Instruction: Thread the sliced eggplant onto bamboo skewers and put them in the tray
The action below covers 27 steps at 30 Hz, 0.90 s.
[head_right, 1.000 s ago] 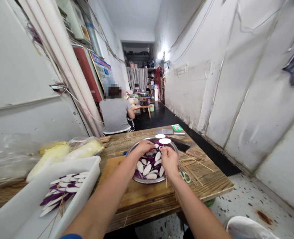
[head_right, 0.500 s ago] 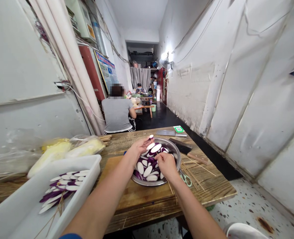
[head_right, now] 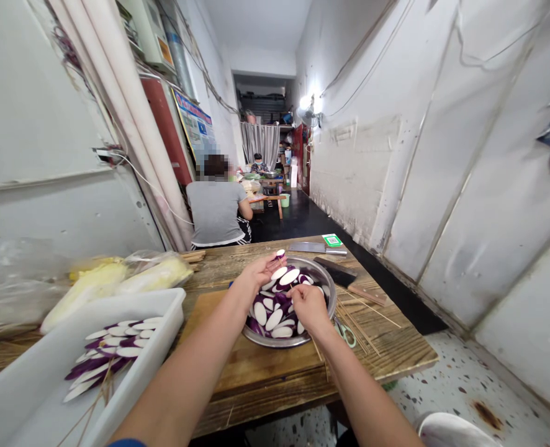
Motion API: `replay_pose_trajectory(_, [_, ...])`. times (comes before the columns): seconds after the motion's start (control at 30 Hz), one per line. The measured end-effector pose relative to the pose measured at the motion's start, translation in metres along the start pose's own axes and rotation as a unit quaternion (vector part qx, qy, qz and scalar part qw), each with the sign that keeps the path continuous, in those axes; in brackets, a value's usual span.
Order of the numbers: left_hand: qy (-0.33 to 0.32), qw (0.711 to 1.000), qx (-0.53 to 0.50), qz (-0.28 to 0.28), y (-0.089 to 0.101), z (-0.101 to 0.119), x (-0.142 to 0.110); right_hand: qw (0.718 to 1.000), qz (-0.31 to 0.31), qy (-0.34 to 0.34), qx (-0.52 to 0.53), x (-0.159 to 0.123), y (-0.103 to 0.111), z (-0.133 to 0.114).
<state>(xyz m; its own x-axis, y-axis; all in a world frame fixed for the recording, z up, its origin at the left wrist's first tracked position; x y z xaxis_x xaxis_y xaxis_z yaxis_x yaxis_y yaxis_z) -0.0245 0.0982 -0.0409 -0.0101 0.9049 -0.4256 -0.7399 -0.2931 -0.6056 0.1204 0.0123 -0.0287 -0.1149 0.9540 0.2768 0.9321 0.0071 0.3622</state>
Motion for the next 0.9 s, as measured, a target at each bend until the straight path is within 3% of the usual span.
replay_pose_trajectory(0.9, [-0.028,0.998,0.062,0.005,-0.0088,0.0003,-0.0102,1.0,-0.01,-0.019,-0.007,0.0008,-0.0012,0.0029])
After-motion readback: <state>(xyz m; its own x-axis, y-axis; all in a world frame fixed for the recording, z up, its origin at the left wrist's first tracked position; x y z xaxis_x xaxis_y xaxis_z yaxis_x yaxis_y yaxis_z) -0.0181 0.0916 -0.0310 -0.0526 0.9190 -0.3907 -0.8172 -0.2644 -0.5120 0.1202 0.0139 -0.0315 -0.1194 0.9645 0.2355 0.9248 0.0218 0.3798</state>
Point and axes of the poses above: each hand's wrist, its own x-axis towards the middle knuckle, its own y-axis out of the back of the hand, z = x × y, the point moved 5 cm from there along x, towards the middle knuckle, and after that the axes turned 1 degree about x, right-handed, at the moved point
